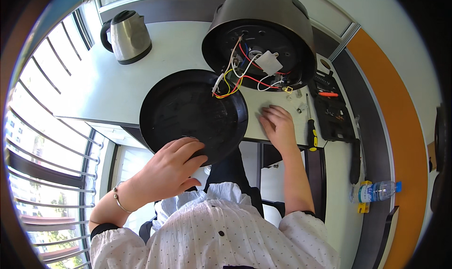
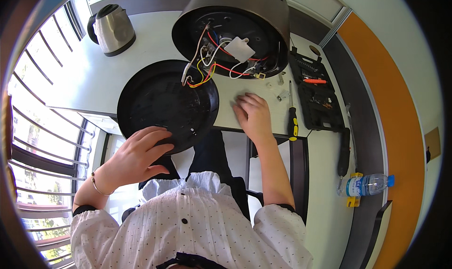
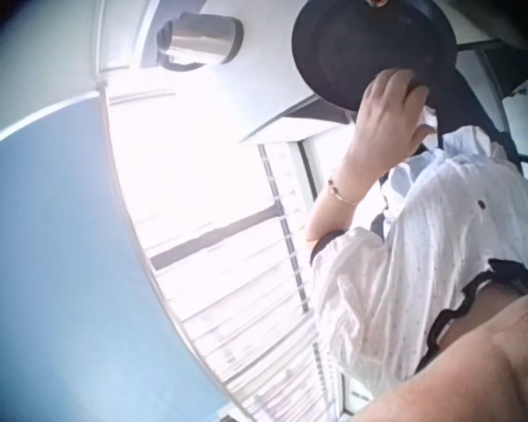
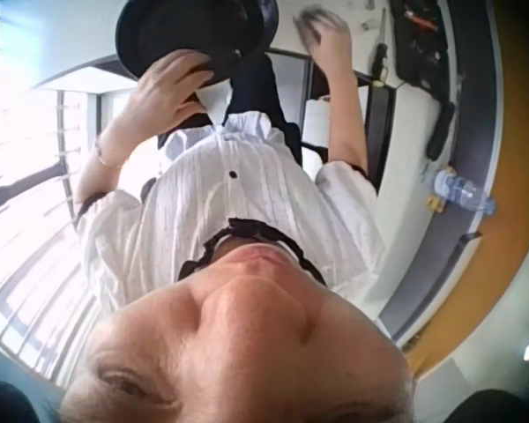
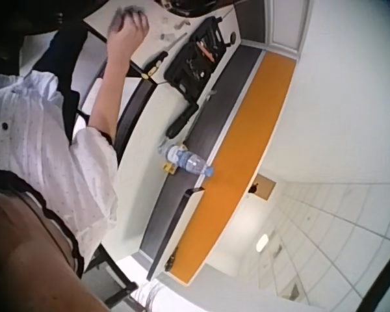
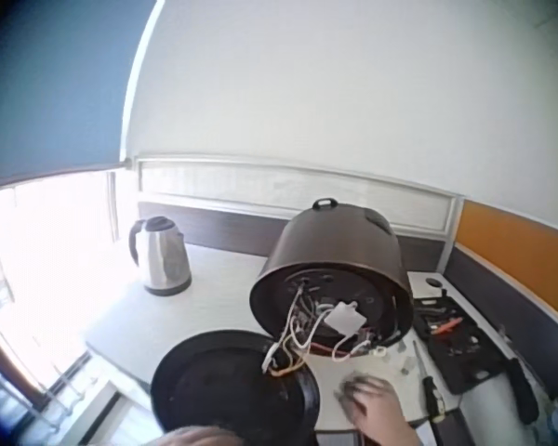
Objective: The person repairs a rice cooker by connecting internal wires and securing components with a screwdriver. They then reassemble the unit by attaching the base and placing the lid on top.
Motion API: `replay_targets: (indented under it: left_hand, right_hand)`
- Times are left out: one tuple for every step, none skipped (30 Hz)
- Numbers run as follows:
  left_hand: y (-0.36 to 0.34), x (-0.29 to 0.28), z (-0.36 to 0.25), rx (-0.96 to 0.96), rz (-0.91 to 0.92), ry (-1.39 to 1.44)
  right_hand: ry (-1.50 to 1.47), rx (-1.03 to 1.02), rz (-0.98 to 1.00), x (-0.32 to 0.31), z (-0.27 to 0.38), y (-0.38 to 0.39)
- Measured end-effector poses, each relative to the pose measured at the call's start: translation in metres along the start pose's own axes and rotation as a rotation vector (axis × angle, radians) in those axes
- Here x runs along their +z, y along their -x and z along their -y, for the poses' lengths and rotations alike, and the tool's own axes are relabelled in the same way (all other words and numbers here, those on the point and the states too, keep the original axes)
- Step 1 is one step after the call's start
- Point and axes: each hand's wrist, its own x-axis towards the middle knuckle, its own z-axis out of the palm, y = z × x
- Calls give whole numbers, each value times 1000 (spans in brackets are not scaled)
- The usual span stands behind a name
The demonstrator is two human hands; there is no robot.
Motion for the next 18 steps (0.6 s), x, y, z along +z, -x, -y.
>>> replay_targets:
  left_hand:
    - [6,-2,1,-6,1,-41]
    - [11,-2,2,-18,9,-67]
    - [16,-1,4,-30,17,-92]
    - [21,-1,5,-47,27,-120]
    - [26,0,7,-72,16,-153]
    - [30,1,9,-97,6,-185]
    - [33,1,10,-114,-4,-217]
    - [35,1,11,-155,-6,-204]
    - [38,3,14,-166,-40,-225]
    - [43,6,17,-178,-73,-246]
    - [46,10,20,-189,-106,-267]
    - [47,13,23,-200,-159,-278]
    - [50,16,28,-194,-185,-277]
    - [53,19,34,-188,-210,-276]
    - [55,22,38,-182,-236,-275]
    - [55,22,39,-188,-277,-270]
    - [56,24,43,-180,-298,-283]
    - [59,26,49,-172,-320,-296]
  right_hand:
    - [-3,12,11,4,-3,4]
    - [-5,25,22,5,-5,6]
    - [15,43,22,3,-8,8]
    - [30,59,21,2,-9,10]
    - [45,76,20,0,-11,11]
    - [60,93,27,-2,-12,11]
    - [73,111,30,-4,-15,12]
    - [86,131,32,-6,-19,14]
    - [99,151,35,-6,-21,16]
    - [75,152,-9,-6,-21,16]
    - [95,147,-20,-6,-22,17]
    - [115,143,-30,-7,-26,18]
    - [130,139,-37,-7,-27,19]
    - [138,140,-63,-6,-28,20]
    - [142,146,-73,-6,-25,23]
    - [149,150,-89,-8,-23,23]
    - [156,155,-105,-9,-20,24]
    - [192,161,-108,-10,-19,26]
